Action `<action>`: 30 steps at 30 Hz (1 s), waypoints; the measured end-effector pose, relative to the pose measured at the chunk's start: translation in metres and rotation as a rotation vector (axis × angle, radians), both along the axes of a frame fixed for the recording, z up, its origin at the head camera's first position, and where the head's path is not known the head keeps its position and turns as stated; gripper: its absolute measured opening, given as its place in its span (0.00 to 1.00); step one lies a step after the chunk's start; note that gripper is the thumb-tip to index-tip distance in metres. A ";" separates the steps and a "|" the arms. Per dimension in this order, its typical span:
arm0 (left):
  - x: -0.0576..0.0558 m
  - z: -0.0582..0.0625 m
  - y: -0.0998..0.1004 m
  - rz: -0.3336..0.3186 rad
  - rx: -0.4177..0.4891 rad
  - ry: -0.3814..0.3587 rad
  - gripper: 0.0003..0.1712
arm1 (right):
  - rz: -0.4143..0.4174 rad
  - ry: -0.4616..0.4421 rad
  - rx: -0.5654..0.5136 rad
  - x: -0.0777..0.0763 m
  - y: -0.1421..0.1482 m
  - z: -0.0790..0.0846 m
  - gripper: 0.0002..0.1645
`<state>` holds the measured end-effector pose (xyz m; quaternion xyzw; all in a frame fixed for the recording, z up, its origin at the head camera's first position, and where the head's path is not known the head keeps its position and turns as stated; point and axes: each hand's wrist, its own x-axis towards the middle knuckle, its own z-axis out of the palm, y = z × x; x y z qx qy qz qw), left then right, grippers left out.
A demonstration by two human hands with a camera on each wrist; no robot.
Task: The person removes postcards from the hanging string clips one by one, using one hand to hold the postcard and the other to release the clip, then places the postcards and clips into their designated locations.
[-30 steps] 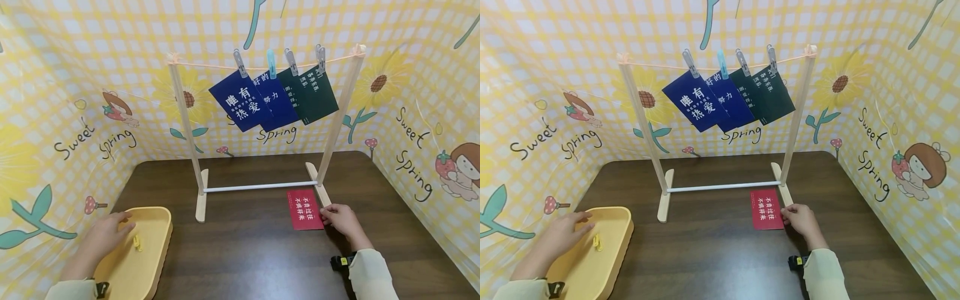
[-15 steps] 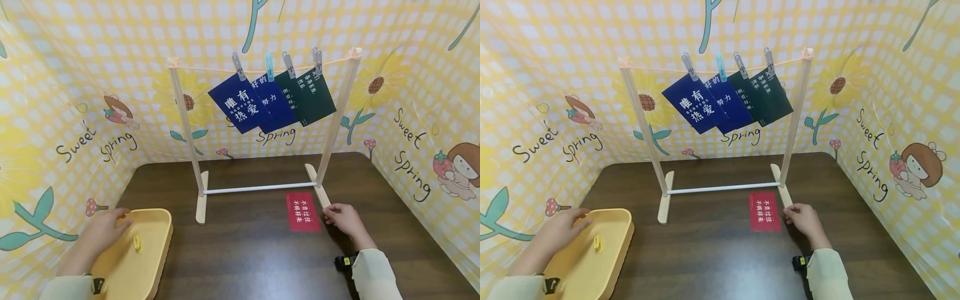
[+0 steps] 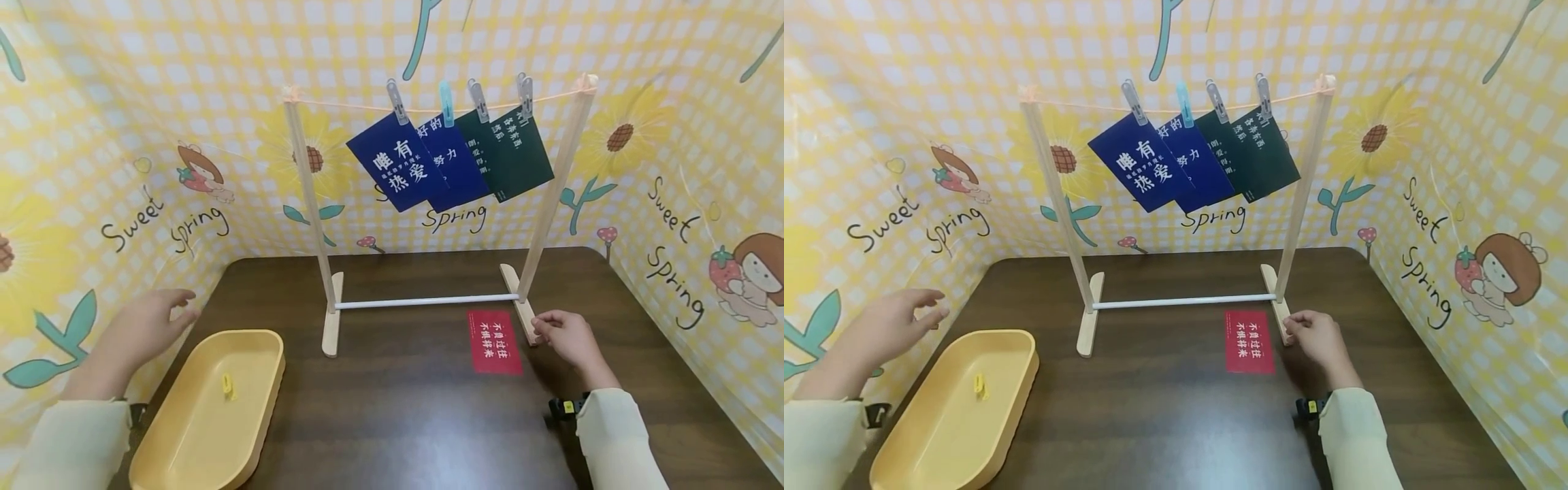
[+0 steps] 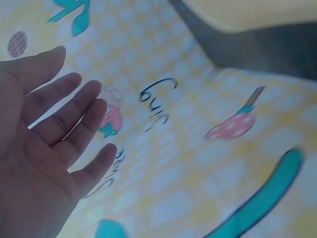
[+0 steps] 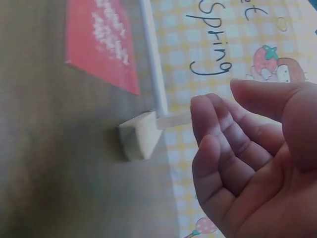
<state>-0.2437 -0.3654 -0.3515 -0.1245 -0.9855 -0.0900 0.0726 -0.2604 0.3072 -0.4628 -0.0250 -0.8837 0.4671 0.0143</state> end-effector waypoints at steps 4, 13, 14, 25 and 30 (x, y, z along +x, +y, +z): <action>-0.004 0.021 0.000 0.017 -0.017 -0.004 0.29 | -0.015 0.035 0.016 -0.003 -0.001 0.012 0.19; -0.003 0.066 -0.003 0.045 -0.035 0.069 0.29 | -0.023 0.115 0.094 -0.010 -0.002 0.034 0.18; -0.003 0.070 -0.004 0.050 -0.044 0.079 0.29 | -0.021 0.120 0.106 -0.011 -0.001 0.036 0.18; -0.006 0.113 0.001 0.067 -0.072 0.149 0.27 | 0.005 0.147 0.114 -0.019 -0.005 0.070 0.19; -0.007 0.127 0.012 0.046 -0.084 0.205 0.26 | 0.018 0.197 0.139 -0.027 -0.013 0.082 0.19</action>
